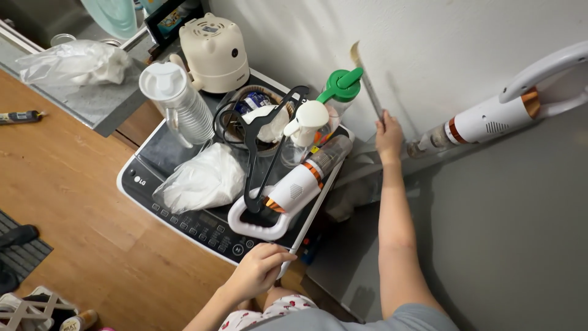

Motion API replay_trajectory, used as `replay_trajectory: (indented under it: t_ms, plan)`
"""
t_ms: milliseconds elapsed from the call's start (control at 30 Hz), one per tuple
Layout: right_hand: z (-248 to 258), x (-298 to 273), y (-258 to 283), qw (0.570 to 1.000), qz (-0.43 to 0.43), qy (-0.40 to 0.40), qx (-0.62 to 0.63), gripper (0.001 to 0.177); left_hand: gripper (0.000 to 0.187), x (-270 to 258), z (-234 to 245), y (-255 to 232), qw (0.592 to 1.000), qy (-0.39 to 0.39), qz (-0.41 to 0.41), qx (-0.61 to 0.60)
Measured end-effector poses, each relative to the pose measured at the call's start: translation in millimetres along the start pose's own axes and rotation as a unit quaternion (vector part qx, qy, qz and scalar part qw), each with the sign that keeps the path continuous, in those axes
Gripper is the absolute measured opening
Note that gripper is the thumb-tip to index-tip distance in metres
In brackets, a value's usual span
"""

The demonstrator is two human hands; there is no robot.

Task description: The person cleans a room by using a lint roller on a desk, picking up a diaper and wipes from a chair, moving a laundry hanger, and sweeping the floor with a broom and dustpan.

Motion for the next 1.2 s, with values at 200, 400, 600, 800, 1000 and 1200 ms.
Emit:
replay_trajectory:
  t_ms: [200,400,600,800,1000,1200]
  plan:
    - [90,-8,95,0.995,0.051,-0.08,-0.036,0.043,0.04,-9,13,-17,0.999,0.011,-0.036,0.008]
    - [172,-26,180,0.975,0.103,-0.136,-0.141,0.042,0.04,-22,17,-29,0.998,0.01,-0.068,0.003]
    - [264,-68,232,0.997,0.034,-0.073,-0.004,0.042,0.043,-17,33,-36,0.998,-0.028,-0.054,-0.015]
    - [264,-146,239,0.941,-0.154,0.169,0.251,0.033,0.037,34,45,-43,0.988,-0.123,-0.011,-0.088]
    - [213,-231,272,0.85,-0.092,0.323,0.405,0.047,0.064,73,30,-65,0.984,-0.119,-0.046,-0.124]
    - [196,-230,312,0.861,0.027,0.327,0.389,0.038,0.01,69,18,-60,0.909,-0.182,-0.086,-0.364]
Point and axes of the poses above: each hand's wrist, its own x-axis towards the middle knuckle, its own z-axis out of the back of the hand, y = z × x, the point moved 2 cm from there along x, towards the middle knuckle, and after that the axes turned 10 degrees about -z, right-handed, at the moved point
